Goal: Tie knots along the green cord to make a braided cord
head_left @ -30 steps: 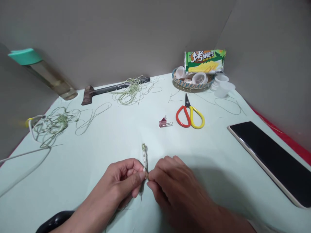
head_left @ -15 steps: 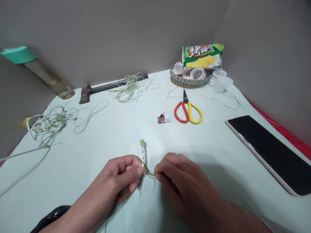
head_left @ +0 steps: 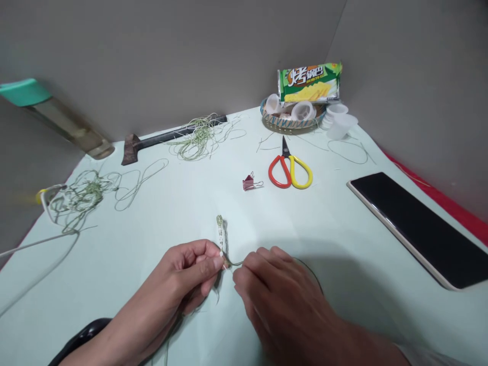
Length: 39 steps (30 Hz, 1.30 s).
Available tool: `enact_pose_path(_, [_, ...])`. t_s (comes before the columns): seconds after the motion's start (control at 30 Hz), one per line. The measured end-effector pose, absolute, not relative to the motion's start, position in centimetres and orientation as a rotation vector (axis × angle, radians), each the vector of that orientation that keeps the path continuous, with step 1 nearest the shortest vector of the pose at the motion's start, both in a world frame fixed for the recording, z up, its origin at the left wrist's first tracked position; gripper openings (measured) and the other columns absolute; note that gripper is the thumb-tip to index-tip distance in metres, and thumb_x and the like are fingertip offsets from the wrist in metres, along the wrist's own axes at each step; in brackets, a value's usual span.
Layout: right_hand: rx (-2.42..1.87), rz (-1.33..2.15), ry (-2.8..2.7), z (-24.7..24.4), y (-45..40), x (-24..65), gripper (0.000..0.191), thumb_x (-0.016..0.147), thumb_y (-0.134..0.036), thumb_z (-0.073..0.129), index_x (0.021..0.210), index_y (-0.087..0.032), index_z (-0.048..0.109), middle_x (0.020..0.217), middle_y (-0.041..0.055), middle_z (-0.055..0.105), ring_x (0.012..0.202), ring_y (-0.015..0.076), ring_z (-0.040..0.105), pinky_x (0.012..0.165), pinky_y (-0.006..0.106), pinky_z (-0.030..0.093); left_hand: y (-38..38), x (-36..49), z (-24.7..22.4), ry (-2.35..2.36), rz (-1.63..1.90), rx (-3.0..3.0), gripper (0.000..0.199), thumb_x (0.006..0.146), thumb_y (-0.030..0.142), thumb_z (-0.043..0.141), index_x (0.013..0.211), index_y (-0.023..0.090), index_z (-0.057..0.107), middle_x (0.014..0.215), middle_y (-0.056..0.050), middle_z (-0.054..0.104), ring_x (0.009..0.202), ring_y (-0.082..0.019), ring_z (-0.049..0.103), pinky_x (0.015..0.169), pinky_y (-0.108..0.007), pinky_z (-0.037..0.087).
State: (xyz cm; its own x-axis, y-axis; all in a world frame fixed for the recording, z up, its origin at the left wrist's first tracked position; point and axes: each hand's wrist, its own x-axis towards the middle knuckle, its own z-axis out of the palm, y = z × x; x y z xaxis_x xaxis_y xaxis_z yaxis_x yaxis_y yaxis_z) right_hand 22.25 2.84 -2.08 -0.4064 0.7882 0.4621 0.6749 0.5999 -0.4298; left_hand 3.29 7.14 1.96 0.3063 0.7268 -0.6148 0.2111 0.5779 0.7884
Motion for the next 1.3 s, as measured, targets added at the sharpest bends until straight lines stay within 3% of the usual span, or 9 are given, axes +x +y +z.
enact_pose_path(0.13, [-1.087,0.269,-2.278,-1.8,2.0,22.4,0.035,0.072,0.003,0.049,0.094,-0.019,0.064,0.084,0.0030,0.070,0.078,0.0200,0.061,0.080,0.035,0.048,6.8,3.3,1.8,1.228,0.418,0.971,0.036,0.092,0.045,0.071,0.073,0.019,0.056,0.059,0.007,0.043,0.055,-0.010,0.023,0.049,-0.023,0.020])
enact_pose_path(0.33, [-1.157,0.333,-2.407,-1.1,1.8,21.6,0.036,0.058,0.005,0.050,0.079,-0.023,0.056,0.072,0.0022,0.062,0.064,0.0199,0.056,0.072,0.032,0.049,6.5,3.2,1.9,1.221,0.463,1.016,0.032,0.092,0.043,0.070,0.075,0.019,0.056,0.057,0.009,0.041,0.052,-0.010,0.017,0.047,-0.025,0.013])
enact_pose_path(0.53, [-1.264,0.408,-2.334,-1.1,-1.0,22.7,0.033,0.069,0.002,0.050,0.086,-0.025,0.055,0.078,0.0016,0.071,0.066,0.0207,0.066,0.077,0.034,0.053,6.4,3.3,2.2,1.203,0.441,1.041,0.034,0.090,0.045,0.072,0.076,0.020,0.053,0.056,0.011,0.035,0.051,-0.009,0.015,0.047,-0.026,0.011])
enact_pose_path(0.67, [-1.364,0.493,-2.286,-0.9,-2.6,24.4,0.025,0.085,-0.003,0.049,0.076,-0.026,0.045,0.054,-0.0072,0.057,0.041,0.0140,0.051,0.046,0.028,0.038,6.3,3.5,2.4,1.225,0.441,1.102,0.036,0.088,0.044,0.072,0.073,0.021,0.050,0.057,0.010,0.033,0.053,-0.010,0.017,0.048,-0.027,0.012])
enact_pose_path(0.73, [-1.394,0.530,-2.266,-0.4,-2.8,25.4,0.027,0.093,-0.005,0.046,0.077,-0.027,0.042,0.055,-0.0086,0.054,0.040,0.0115,0.048,0.044,0.026,0.037,6.3,3.6,2.5,1.235,0.442,1.129,0.039,0.088,0.045,0.071,0.069,0.021,0.047,0.057,0.010,0.034,0.054,-0.011,0.018,0.049,-0.027,0.013])
enact_pose_path(0.87, [-1.424,0.566,-2.113,1.0,-2.2,26.5,0.025,0.101,-0.009,0.043,0.085,-0.027,0.047,0.064,-0.0088,0.059,0.049,0.0099,0.054,0.049,0.020,0.042,6.1,3.7,2.6,1.252,0.426,1.127,0.038,0.086,0.045,0.072,0.070,0.022,0.046,0.057,0.010,0.036,0.054,-0.011,0.018,0.049,-0.027,0.013])
enact_pose_path(1.0, [-1.267,0.352,-2.016,1.8,0.0,26.3,0.026,0.099,-0.004,0.043,0.105,-0.024,0.058,0.083,-0.0027,0.071,0.070,0.0123,0.065,0.067,0.022,0.051,6.2,3.7,2.4,1.258,0.401,1.084,0.035,0.087,0.044,0.073,0.074,0.022,0.050,0.055,0.011,0.034,0.053,-0.011,0.016,0.049,-0.028,0.011])
enact_pose_path(1.17, [-1.215,0.237,-2.089,2.6,3.9,24.9,0.028,0.096,-0.005,0.041,0.086,-0.022,0.060,0.069,-0.0023,0.062,0.062,0.0161,0.052,0.064,0.030,0.042,6.4,3.5,2.1,1.247,0.403,1.041,0.037,0.085,0.043,0.077,0.074,0.022,0.049,0.058,0.010,0.035,0.055,-0.012,0.017,0.049,-0.027,0.013])
enact_pose_path(1.3, [-1.150,0.344,-2.171,2.3,5.6,23.9,0.024,0.097,-0.008,0.045,0.089,-0.018,0.065,0.075,0.0007,0.067,0.066,0.0189,0.055,0.071,0.035,0.042,6.5,3.2,1.9,1.232,0.385,0.998,0.039,0.085,0.043,0.079,0.072,0.023,0.048,0.058,0.010,0.031,0.055,-0.012,0.016,0.048,-0.027,0.012])
